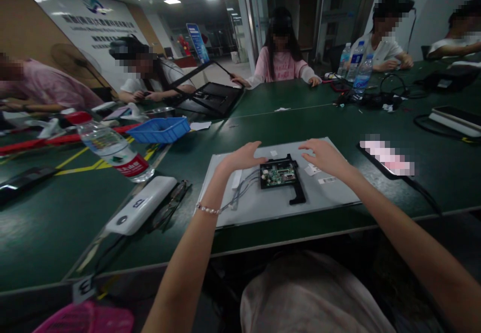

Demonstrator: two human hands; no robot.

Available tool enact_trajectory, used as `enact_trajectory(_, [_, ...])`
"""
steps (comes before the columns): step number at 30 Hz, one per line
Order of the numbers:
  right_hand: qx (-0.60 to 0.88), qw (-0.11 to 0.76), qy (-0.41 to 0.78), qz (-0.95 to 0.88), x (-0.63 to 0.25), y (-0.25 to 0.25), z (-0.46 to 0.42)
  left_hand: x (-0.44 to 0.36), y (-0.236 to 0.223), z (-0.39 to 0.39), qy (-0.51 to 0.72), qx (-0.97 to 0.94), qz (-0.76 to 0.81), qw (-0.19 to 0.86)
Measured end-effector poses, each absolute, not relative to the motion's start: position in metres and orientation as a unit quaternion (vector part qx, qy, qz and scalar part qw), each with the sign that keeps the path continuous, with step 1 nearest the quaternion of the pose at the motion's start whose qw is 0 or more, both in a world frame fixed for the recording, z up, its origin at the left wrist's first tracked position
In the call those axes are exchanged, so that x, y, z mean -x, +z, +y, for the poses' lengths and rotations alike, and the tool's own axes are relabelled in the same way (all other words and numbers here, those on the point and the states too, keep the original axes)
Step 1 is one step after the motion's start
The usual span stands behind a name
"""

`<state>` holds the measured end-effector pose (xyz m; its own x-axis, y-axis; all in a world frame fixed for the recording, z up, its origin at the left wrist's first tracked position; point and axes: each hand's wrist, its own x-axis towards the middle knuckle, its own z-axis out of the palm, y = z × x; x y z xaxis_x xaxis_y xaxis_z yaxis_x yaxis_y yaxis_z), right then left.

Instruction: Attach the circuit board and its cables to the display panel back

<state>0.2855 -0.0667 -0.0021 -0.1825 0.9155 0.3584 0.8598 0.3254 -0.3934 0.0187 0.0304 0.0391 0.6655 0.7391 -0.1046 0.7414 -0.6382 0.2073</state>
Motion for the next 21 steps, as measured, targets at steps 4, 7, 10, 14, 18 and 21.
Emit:
enact_trajectory(4, [0.511,0.205,0.024,-0.834,-0.265,0.014,-0.033,-0.009,0.034,0.015,-0.018,-0.923,0.335,0.191])
enact_trajectory(7, [0.488,0.127,-0.001,-0.863,-0.250,0.014,-0.003,-0.006,0.026,0.010,-0.022,-0.922,0.323,0.215])
enact_trajectory(10, [0.483,0.083,-0.019,-0.872,-0.238,0.008,0.018,-0.005,0.020,0.008,-0.036,-0.917,0.325,0.229])
enact_trajectory(14, [0.481,0.044,-0.035,-0.875,-0.228,0.002,0.026,-0.005,0.016,0.009,-0.015,-0.923,0.300,0.239])
enact_trajectory(18, [0.479,0.034,-0.063,-0.875,-0.224,-0.001,0.025,-0.005,0.011,0.011,-0.012,-0.923,0.311,0.226])
enact_trajectory(21, [0.482,0.046,-0.062,-0.873,-0.223,-0.002,0.023,-0.004,0.009,0.012,-0.011,-0.923,0.314,0.222])
